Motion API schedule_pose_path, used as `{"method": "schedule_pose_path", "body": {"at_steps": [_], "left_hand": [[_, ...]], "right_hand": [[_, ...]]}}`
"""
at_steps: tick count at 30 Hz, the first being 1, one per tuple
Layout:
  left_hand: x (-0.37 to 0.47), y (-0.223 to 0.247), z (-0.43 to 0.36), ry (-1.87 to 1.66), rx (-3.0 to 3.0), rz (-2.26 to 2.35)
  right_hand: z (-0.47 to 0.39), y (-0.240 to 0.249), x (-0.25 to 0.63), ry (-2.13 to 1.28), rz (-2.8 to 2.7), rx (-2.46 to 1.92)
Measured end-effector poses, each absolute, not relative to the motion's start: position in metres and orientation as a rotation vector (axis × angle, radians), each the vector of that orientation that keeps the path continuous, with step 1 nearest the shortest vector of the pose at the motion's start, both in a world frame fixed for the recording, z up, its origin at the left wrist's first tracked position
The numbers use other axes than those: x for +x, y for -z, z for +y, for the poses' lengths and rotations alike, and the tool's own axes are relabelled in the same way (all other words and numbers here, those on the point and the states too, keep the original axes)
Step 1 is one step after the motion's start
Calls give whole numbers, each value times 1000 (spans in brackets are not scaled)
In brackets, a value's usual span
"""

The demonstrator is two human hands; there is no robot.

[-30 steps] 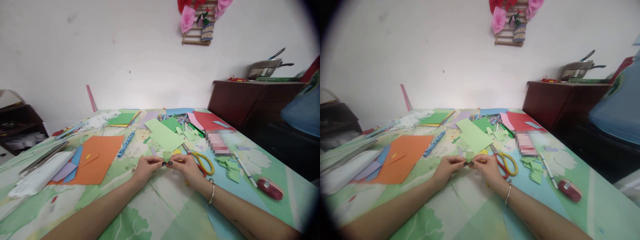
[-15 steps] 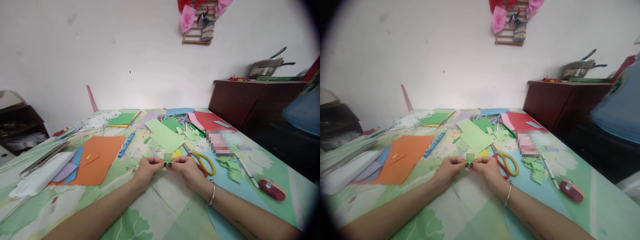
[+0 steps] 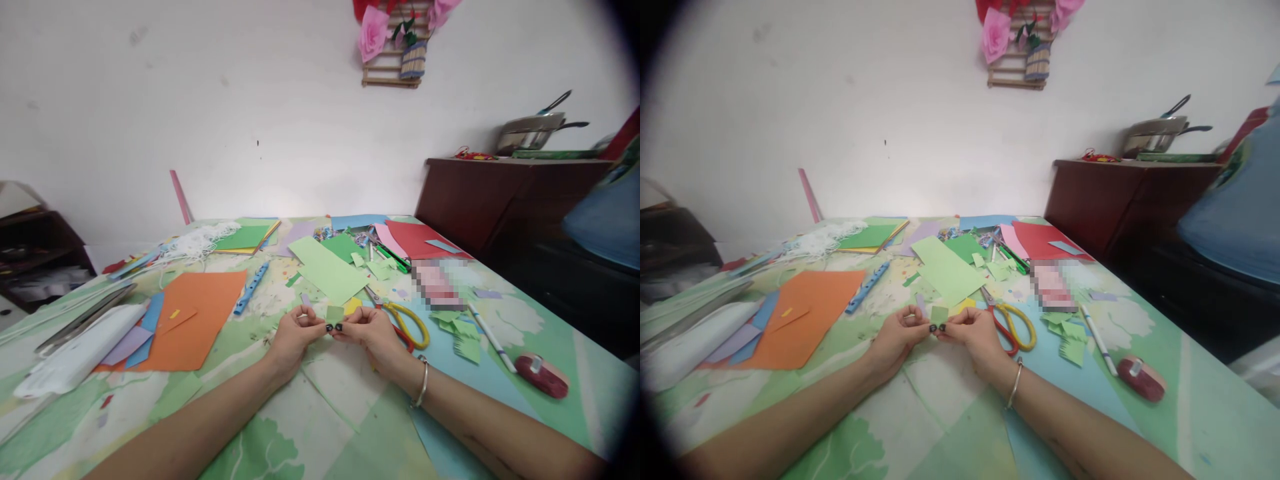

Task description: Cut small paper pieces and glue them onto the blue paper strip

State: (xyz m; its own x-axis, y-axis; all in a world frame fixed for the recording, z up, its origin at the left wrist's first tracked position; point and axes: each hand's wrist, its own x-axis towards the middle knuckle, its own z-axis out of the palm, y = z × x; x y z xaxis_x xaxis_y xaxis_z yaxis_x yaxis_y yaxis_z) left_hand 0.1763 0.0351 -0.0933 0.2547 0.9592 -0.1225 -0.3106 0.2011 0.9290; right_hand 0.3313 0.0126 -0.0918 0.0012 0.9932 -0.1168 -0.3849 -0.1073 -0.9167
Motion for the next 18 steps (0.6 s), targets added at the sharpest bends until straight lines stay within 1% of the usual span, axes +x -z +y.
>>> {"method": "schedule_pose_path", "body": {"at_steps": [12, 18], "left_hand": [[177, 91, 36, -1063, 937, 836], [177, 91, 34, -1066, 969, 835]], "right_hand": [[14, 95, 332, -1443, -902, -958], [13, 94, 331, -1538, -1018, -1005]]}}
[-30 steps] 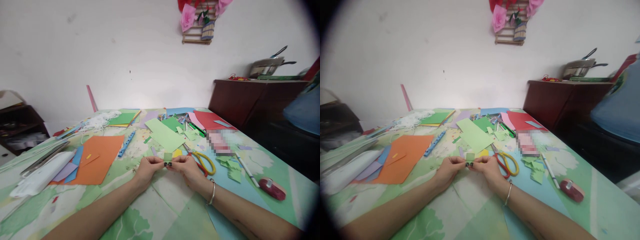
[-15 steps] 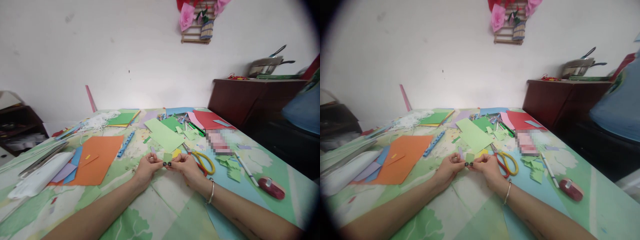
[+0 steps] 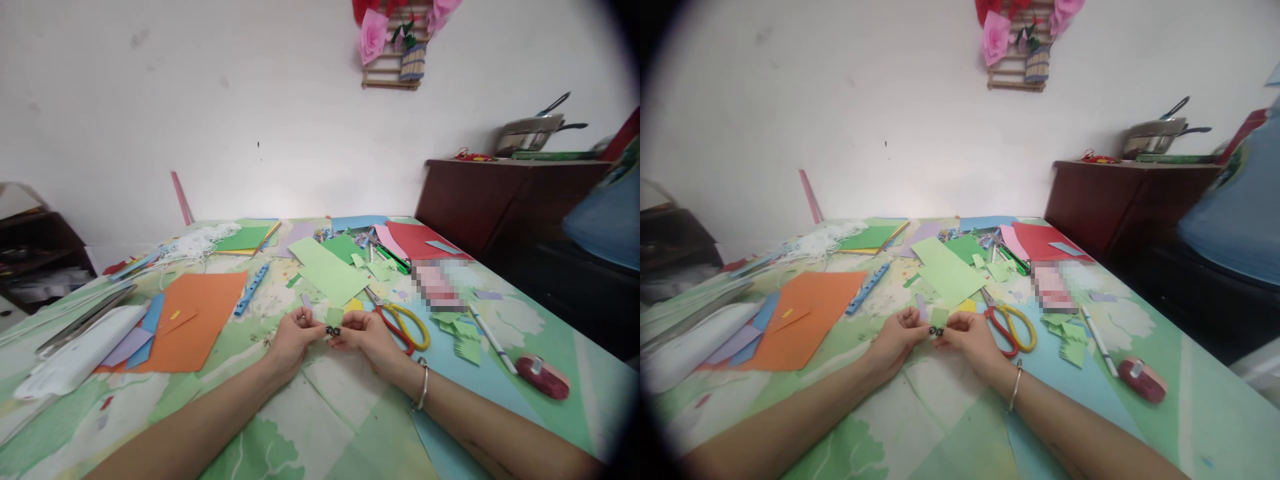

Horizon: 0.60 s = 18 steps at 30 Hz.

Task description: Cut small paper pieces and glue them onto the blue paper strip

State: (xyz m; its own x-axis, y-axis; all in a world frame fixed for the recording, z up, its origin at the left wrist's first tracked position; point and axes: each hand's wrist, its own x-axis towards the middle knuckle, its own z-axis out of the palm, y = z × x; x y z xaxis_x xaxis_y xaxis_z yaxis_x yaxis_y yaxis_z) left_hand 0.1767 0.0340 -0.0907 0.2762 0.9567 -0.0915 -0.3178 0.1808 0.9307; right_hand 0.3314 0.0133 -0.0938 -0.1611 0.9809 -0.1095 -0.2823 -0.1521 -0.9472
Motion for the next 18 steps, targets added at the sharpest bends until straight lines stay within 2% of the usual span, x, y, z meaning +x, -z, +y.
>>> {"method": "schedule_pose_path", "body": {"at_steps": [18], "left_hand": [[175, 94, 36, -1032, 950, 803]], "right_hand": [[14, 91, 337, -1447, -1298, -1043]]}}
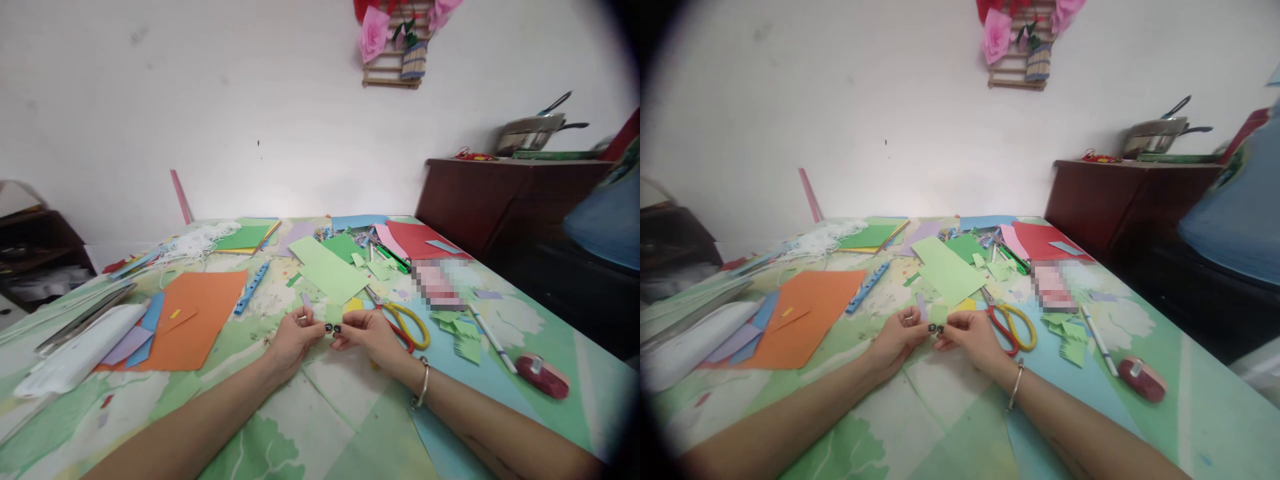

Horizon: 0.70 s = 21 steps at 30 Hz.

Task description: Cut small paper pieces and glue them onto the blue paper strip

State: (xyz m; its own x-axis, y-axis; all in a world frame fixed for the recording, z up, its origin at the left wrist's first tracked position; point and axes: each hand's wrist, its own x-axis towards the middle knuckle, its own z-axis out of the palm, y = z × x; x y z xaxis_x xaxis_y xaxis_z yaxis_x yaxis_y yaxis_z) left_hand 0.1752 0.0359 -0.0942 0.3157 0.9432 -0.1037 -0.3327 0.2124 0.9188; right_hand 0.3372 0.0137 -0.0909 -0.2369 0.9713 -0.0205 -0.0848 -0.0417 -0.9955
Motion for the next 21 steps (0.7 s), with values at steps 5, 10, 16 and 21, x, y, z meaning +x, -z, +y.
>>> {"method": "schedule_pose_path", "body": {"at_steps": [5, 10, 16, 21], "left_hand": [[176, 92, 35, -1047, 934, 788], [175, 93, 34, -1050, 992, 834], [176, 94, 36, -1057, 1003, 868], [177, 93, 36, -1052, 986, 861]], "right_hand": [[14, 90, 338, -1436, -1384, -1070], [13, 90, 336, -1411, -1435, -1068], [14, 92, 337, -1370, -1471, -1052], [15, 92, 340, -1353, -1496, -1046]]}}
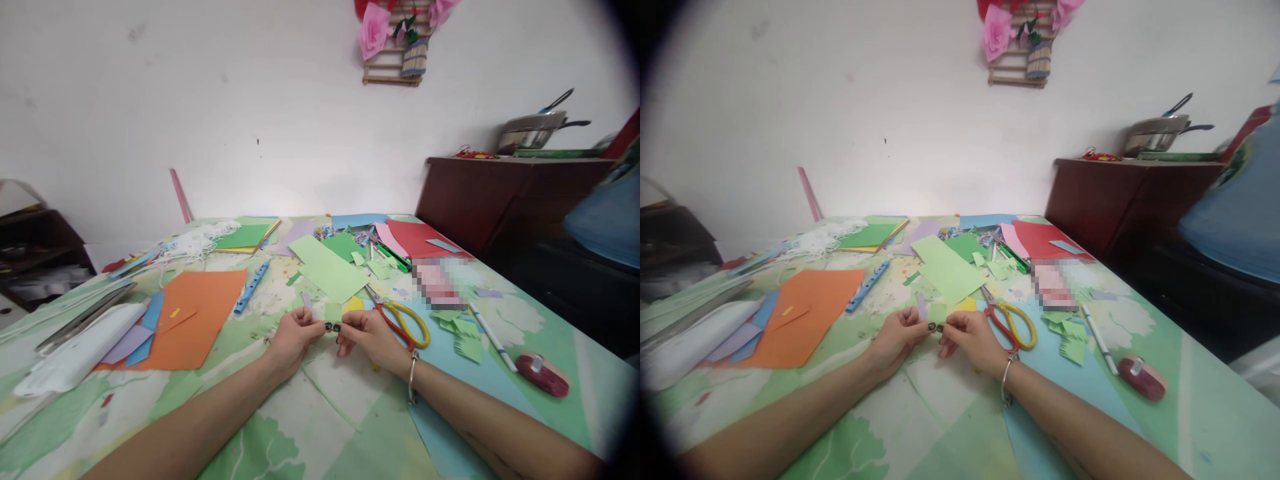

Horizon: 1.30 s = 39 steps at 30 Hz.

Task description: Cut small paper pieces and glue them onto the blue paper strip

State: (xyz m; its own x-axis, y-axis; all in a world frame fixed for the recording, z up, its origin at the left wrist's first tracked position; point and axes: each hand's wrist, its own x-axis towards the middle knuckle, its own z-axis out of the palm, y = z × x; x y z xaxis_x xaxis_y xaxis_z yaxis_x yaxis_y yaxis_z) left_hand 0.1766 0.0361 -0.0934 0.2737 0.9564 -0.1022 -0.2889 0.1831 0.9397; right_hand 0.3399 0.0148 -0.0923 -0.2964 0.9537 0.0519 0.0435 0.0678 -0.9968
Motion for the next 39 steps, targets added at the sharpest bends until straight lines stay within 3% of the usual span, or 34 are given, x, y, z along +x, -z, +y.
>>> {"method": "schedule_pose_path", "body": {"at_steps": [29, 39], "left_hand": [[178, 101, 37, -1065, 1453, 920], [175, 101, 39, -1009, 1304, 888]], "right_hand": [[10, 97, 336, -1050, -1707, -1196], [15, 96, 340, -1120, -1765, -1175]]}}
